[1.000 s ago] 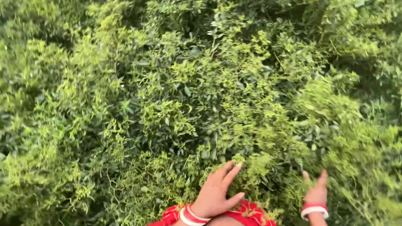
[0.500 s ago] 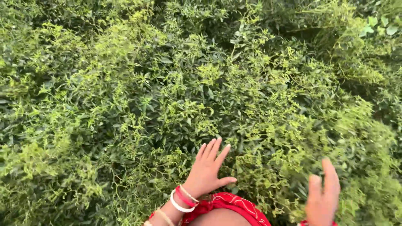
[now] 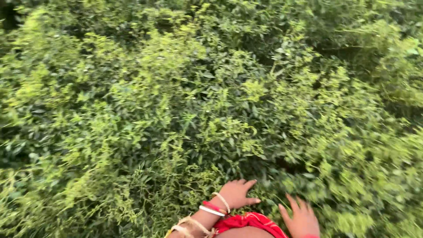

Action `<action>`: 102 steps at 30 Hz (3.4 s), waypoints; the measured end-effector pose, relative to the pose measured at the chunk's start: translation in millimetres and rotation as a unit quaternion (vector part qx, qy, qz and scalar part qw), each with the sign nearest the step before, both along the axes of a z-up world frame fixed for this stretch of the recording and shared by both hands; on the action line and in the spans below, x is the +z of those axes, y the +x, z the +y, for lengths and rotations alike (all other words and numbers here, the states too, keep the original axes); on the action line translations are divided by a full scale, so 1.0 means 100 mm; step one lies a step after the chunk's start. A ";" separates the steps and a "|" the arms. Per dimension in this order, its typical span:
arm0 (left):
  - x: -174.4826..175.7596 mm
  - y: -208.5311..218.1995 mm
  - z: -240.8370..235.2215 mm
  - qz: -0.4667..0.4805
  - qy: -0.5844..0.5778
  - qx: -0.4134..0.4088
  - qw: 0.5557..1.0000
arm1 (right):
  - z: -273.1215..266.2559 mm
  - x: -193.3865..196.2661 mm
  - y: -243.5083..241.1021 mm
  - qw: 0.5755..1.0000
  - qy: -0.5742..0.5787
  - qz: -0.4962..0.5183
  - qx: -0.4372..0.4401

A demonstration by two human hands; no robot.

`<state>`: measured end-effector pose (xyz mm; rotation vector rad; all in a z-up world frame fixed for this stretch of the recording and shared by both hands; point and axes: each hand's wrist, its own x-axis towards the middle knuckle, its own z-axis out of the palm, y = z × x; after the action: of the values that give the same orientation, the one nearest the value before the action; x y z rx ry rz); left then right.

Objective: The recorder is seen manually harvesting green leafy crops in an agricultural field.

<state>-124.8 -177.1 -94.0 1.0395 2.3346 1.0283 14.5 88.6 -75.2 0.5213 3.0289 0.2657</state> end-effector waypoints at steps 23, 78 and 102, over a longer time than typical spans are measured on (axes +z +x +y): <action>-0.66 0.03 -0.18 -0.037 -0.016 -0.049 0.998 | 0.58 -1.62 0.60 0.981 -0.038 0.190 0.012; -0.55 -0.12 -0.24 -0.026 -0.025 -0.083 0.996 | -0.79 0.17 0.23 0.996 -0.019 0.019 -0.079; -0.45 -0.07 -0.19 -0.055 -0.043 -0.083 0.994 | -0.68 0.02 0.41 0.997 -0.031 0.045 -0.063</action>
<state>-132.0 -195.8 -139.4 1.0953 2.1440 0.8914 55.8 21.0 -73.0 0.7343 3.0625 0.1447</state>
